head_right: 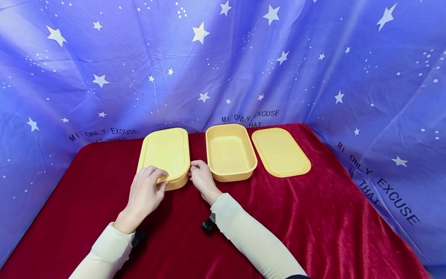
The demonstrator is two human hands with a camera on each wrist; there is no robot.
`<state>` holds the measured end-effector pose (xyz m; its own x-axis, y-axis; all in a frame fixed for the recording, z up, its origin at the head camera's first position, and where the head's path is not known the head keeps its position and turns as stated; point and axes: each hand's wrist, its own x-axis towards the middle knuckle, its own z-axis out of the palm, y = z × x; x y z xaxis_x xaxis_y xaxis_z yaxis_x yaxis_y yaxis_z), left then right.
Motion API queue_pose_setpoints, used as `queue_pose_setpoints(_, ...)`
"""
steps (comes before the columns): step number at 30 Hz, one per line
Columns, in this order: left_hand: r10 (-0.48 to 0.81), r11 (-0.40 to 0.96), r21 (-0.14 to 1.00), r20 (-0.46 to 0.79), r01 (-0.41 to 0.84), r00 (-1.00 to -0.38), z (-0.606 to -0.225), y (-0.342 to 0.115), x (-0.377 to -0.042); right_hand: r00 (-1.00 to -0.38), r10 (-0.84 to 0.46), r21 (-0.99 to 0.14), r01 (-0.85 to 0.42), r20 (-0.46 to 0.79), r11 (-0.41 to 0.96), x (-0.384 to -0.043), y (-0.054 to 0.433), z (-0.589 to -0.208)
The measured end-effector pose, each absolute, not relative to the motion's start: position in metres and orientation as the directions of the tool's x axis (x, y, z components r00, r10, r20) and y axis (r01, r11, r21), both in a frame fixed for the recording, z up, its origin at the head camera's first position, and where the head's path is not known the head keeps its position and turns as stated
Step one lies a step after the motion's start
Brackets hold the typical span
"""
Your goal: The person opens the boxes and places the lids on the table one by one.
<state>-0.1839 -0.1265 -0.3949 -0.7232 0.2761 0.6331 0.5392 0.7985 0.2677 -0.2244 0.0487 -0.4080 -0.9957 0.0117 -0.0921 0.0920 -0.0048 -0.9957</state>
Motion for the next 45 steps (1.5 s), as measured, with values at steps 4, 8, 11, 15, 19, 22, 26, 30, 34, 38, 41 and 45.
queue_pose_setpoints(4, 0.270, 0.802, 0.270, 0.633, 0.534, -0.725, -0.3951, -0.1267, -0.1837, -0.996, 0.017, -0.996, 0.090, -0.090, 0.011, -0.2244, 0.0485, -0.4093)
queue_pose_setpoints(8, 0.265, 0.805, 0.269, 0.635, 0.529, -0.726, -0.3952, -0.1264, -0.1837, -0.996, 0.006, -0.996, 0.085, -0.085, 0.008, -0.2248, 0.0485, -0.4106)
queue_pose_setpoints(11, 0.260, 0.807, 0.269, 0.637, 0.526, -0.726, -0.3951, -0.1263, -0.1835, -0.996, -0.011, -0.996, 0.086, -0.086, 0.002, -0.2251, 0.0487, -0.4113)
queue_pose_setpoints(15, 0.251, 0.809, 0.273, 0.640, 0.521, -0.726, -0.3947, -0.1265, -0.1829, -0.996, -0.029, -0.996, 0.087, -0.087, -0.008, -0.2251, 0.0492, -0.4122)
queue_pose_setpoints(19, 0.248, 0.810, 0.271, 0.645, 0.520, -0.723, -0.3946, -0.1268, -0.1829, -0.996, -0.045, -0.997, 0.075, -0.074, -0.010, -0.2242, 0.0496, -0.4112)
queue_pose_setpoints(22, 0.248, 0.811, 0.267, 0.650, 0.521, -0.719, -0.3946, -0.1269, -0.1834, -0.997, -0.051, -0.998, 0.066, -0.065, -0.004, -0.2233, 0.0499, -0.4107)
queue_pose_setpoints(26, 0.249, 0.812, 0.262, 0.654, 0.522, -0.714, -0.3945, -0.1270, -0.1836, -0.997, -0.053, -0.998, 0.063, -0.063, 0.005, -0.2232, 0.0500, -0.4107)
queue_pose_setpoints(30, 0.249, 0.813, 0.257, 0.657, 0.523, -0.711, -0.3941, -0.1271, -0.1837, -0.997, -0.050, -0.998, 0.064, -0.064, 0.008, -0.2228, 0.0493, -0.4104)
queue_pose_setpoints(34, 0.249, 0.816, 0.251, 0.660, 0.521, -0.708, -0.3935, -0.1274, -0.1839, -0.997, -0.044, -0.998, 0.064, -0.064, 0.005, -0.2230, 0.0488, -0.4112)
queue_pose_setpoints(38, 0.246, 0.820, 0.249, 0.660, 0.515, -0.710, -0.3931, -0.1278, -0.1842, -0.997, -0.045, -0.998, 0.058, -0.058, -0.001, -0.2235, 0.0488, -0.4121)
queue_pose_setpoints(41, 0.242, 0.823, 0.249, 0.660, 0.510, -0.712, -0.3929, -0.1283, -0.1845, -0.997, -0.049, -0.998, 0.060, -0.060, -0.010, -0.2237, 0.0487, -0.4124)
queue_pose_setpoints(45, 0.240, 0.829, 0.240, 0.664, 0.506, -0.708, -0.3928, -0.1289, -0.1853, -0.997, -0.050, -0.998, 0.067, -0.066, -0.017, -0.2237, 0.0486, -0.4123)
